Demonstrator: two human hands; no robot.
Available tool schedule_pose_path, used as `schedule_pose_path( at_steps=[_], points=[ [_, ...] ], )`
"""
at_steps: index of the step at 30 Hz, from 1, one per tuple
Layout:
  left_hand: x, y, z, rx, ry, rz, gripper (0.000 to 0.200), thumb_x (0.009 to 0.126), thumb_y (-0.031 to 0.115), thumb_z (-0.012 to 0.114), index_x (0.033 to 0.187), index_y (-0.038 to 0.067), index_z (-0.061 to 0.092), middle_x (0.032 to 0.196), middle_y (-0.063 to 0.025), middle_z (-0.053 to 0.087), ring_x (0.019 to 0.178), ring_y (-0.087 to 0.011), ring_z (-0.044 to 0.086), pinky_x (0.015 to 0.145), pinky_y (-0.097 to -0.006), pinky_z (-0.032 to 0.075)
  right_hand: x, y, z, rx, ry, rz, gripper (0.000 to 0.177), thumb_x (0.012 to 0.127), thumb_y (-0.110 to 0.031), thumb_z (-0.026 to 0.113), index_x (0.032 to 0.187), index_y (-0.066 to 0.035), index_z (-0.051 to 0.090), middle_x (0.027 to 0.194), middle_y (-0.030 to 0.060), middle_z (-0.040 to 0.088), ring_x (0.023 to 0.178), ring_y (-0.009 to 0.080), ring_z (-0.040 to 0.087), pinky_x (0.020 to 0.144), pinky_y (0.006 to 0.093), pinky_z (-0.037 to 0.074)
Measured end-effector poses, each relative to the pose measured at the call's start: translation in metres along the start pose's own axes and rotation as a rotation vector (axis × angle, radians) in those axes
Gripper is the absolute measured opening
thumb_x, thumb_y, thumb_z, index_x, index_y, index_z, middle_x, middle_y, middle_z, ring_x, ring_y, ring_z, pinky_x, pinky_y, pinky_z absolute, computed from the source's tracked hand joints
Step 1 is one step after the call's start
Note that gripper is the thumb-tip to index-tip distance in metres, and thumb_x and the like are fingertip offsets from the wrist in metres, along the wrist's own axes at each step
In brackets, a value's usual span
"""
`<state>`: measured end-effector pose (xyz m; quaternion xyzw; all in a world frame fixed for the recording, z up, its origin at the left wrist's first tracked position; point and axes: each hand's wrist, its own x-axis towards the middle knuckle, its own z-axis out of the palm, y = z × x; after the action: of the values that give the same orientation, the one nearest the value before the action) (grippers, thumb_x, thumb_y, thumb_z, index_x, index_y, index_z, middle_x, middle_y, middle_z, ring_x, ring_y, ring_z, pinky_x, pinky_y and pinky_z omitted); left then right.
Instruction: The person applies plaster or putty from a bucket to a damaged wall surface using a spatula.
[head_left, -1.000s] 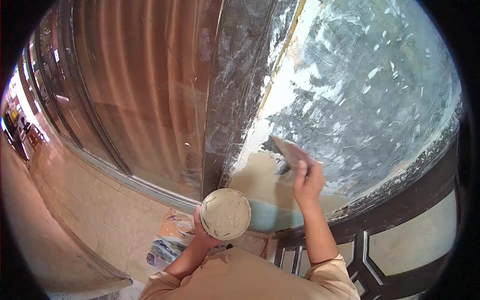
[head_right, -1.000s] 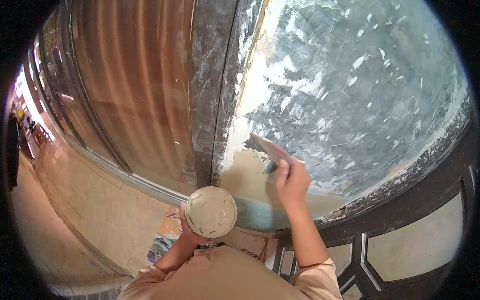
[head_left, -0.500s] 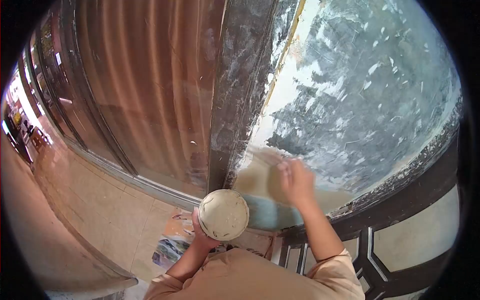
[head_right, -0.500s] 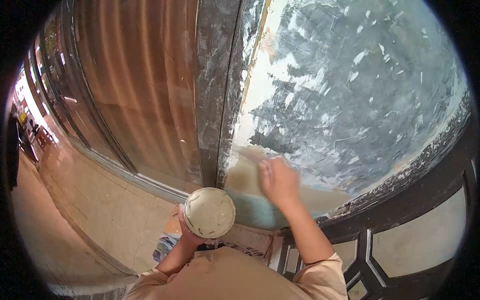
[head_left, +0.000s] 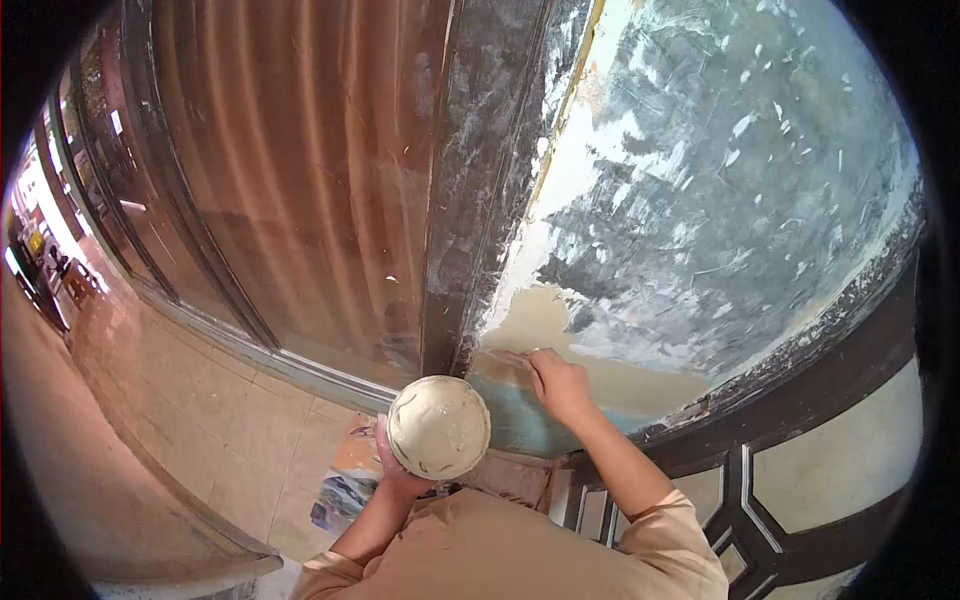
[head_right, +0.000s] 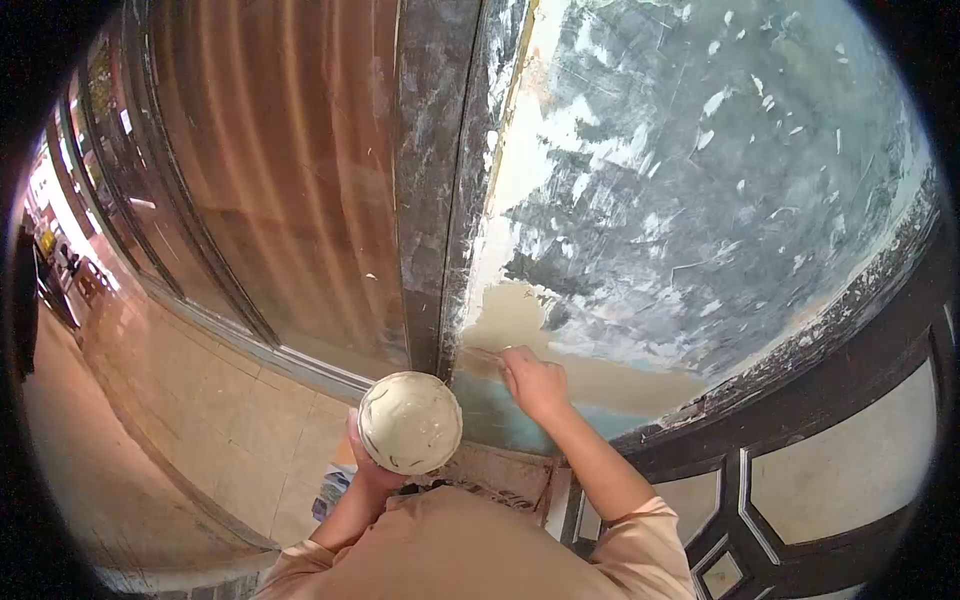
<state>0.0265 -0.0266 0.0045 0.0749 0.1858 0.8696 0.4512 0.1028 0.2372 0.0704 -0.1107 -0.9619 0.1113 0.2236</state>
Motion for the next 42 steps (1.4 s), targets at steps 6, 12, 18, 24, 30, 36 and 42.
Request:
schedule_pose_path(
  at_steps=[6,12,18,24,30,36,42],
  points=[
    [-0.001,0.01,0.001,-0.03,0.001,-0.038,0.089,0.084,0.079,0.029,0.148,0.018,0.035,0.149,-0.0109,0.04,0.132,-0.0348,0.044,0.107,-0.0552,0.038,0.048,-0.011,-0.087,-0.089,0.532,0.024,0.011,0.092,-0.02,0.059,0.095,-0.01,0.061,0.082,0.0123,0.059,0.069,0.0356,0.061,0.057,0.0457,0.048],
    [-0.001,0.012,0.005,-0.033,0.01,-0.051,0.091,0.083,0.081,0.025,0.149,0.019,0.034,0.15,-0.0102,0.039,0.134,-0.0354,0.042,0.108,-0.0556,0.036,0.02,-0.015,-0.045,-0.11,0.131,-0.064,0.009,0.09,-0.019,0.059,0.094,-0.012,0.062,0.086,0.0111,0.061,0.066,0.0354,0.062,0.057,0.0431,0.05],
    [0.0,0.011,0.01,0.012,0.02,-0.059,0.091,0.082,0.081,0.026,0.149,0.019,0.034,0.15,-0.0102,0.039,0.133,-0.0355,0.042,0.108,-0.0564,0.036,0.044,-0.003,-0.093,0.014,0.392,0.14,0.016,0.094,-0.025,0.058,0.101,-0.011,0.061,0.09,0.0143,0.062,0.078,0.0372,0.063,0.067,0.0443,0.05],
    [0.005,-0.001,0.014,-0.03,0.06,-0.074,0.09,0.082,0.08,0.026,0.149,0.019,0.034,0.15,-0.0106,0.039,0.133,-0.0361,0.043,0.108,-0.0561,0.036,0.03,-0.008,-0.102,0.166,0.157,0.07,0.016,0.093,-0.023,0.06,0.097,-0.008,0.062,0.09,0.0149,0.065,0.078,0.0372,0.063,0.071,0.0435,0.051],
    [0.001,-0.013,0.012,0.003,0.017,-0.017,0.087,0.085,0.078,0.026,0.147,0.018,0.037,0.149,-0.0114,0.041,0.132,-0.0369,0.043,0.108,-0.0585,0.034,-0.041,0.053,0.046,0.003,-0.135,0.097,0.014,0.081,-0.015,0.065,0.095,-0.014,0.066,0.089,0.0131,0.066,0.081,0.0365,0.064,0.069,0.048,0.052],
    [0.005,-0.023,0.014,-0.039,0.0,0.013,0.086,0.086,0.076,0.029,0.148,0.016,0.037,0.151,-0.0124,0.038,0.135,-0.0366,0.04,0.11,-0.0575,0.032,0.015,0.021,-0.066,-0.009,0.267,0.03,0.01,0.089,-0.02,0.062,0.09,-0.012,0.067,0.085,0.0109,0.066,0.074,0.0338,0.064,0.061,0.0426,0.05],
    [0.009,-0.031,0.022,-0.033,-0.017,0.074,0.085,0.088,0.074,0.028,0.148,0.015,0.035,0.152,-0.0132,0.036,0.136,-0.0354,0.039,0.112,-0.0545,0.031,0.029,-0.012,-0.167,0.204,0.46,-0.08,0.014,0.088,-0.014,0.065,0.096,-0.004,0.067,0.075,0.0121,0.06,0.063,0.0255,0.058,0.056,0.0331,0.046]
  ],
)
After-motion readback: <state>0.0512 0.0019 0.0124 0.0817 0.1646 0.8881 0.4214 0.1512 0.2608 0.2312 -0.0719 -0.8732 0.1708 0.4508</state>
